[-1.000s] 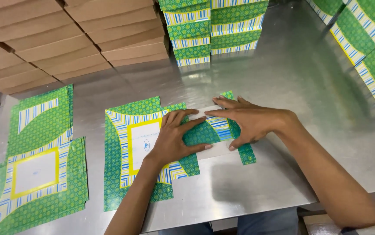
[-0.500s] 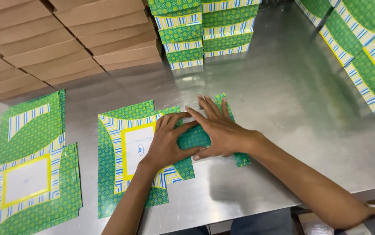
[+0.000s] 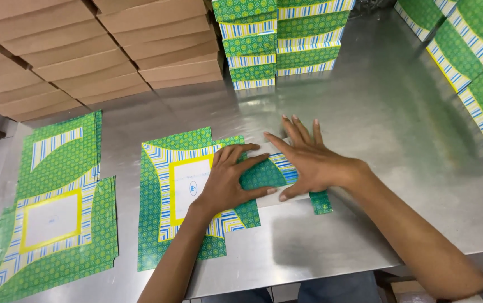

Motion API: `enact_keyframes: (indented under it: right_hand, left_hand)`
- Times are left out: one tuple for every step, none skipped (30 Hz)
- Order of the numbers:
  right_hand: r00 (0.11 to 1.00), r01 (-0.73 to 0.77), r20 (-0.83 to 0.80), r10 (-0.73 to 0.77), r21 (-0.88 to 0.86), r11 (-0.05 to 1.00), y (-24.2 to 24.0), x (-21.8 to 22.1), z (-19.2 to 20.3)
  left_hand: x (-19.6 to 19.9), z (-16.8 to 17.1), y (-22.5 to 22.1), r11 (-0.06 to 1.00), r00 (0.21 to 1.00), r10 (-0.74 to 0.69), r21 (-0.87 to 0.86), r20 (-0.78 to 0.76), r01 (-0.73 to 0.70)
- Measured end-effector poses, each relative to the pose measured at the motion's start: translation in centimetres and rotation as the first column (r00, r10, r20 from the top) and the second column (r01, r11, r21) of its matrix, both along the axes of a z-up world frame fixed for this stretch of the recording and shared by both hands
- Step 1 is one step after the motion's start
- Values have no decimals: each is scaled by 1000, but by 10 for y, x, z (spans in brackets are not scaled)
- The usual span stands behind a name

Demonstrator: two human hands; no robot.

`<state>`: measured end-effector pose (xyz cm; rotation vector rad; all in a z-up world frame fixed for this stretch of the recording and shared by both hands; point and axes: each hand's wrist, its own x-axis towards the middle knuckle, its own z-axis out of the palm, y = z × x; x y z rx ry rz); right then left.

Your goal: Assembling cardboard boxes by folding pre-cut sheets and applying decorative wraps on a stainless steel table.

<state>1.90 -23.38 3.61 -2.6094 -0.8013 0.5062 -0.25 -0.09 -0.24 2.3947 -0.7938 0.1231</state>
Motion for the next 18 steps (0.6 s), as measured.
enact_keyframes:
  right_hand:
    - [1000,-1,1,1,0,1000,-3,1,4]
    - [999,18,-44,-20,-37,999,-7,2,8]
    - [995,37,-87,-44,-75,997,-11,3,13]
    - [996,37,-84,-44,-76,996,-14,5,15]
    - [993,53,-101,-64,-102,993,-17,7,15]
    - [989,69,-118,-85,-129,989,-20,9,15]
    - [989,67,-124,-83,-129,989,-20,8,16]
    - [987,69,-136,-88,-137,988,-21,8,16]
    - [986,71,-139,-91,-140,988,-21,11,18]
    - [987,69,-136,-87,-135,988,-20,11,18]
    - [987,73,-129,-91,-135,988,-21,10,18]
    - [988,78,-122,-94,-134,988,-22,10,17]
    - [988,74,-122,-91,-134,988,-22,11,15]
    - [988,68,-131,-83,-115,991,-21,12,14]
    - [987,65,-141,-78,-97,993,-22,12,12]
    - [987,64,-142,-77,-96,993,-21,12,8]
    - [986,58,-148,-70,-81,995,-20,13,5]
    - [986,52,-155,-62,-65,997,-19,14,2]
  left_hand:
    - [-1,1,1,1000,1000,1,0,1,-1]
    - [-1,2,1,1000,1000,0,3,-15,0]
    - [-1,3,1,1000,1000,-2,7,-29,2]
    - [0,4,0,1000,1000,-2,6,-26,2]
    - [0,5,0,1000,999,-4,8,-32,4]
    - [0,5,0,1000,999,-5,10,-39,6]
    - [-1,5,0,1000,999,-4,10,-44,5]
    - [-2,5,-1,1000,999,-3,8,-45,3]
    - [0,8,0,1000,999,1,10,-36,0]
    - [1,7,1,1000,999,3,15,-32,-3]
    - [0,6,0,1000,999,5,9,-36,-5]
    - [-1,4,0,1000,999,7,3,-40,-6]
    - [-1,5,0,1000,999,10,4,-40,-10]
    - [-1,6,0,1000,999,12,3,-41,-12]
    - [0,7,-1,1000,999,11,3,-43,-11]
    - [-1,6,-1,1000,999,12,4,-43,-12]
    - [-1,6,-1,1000,999,15,2,-41,-15]
    - [-1,6,-2,1000,999,18,0,-38,-18]
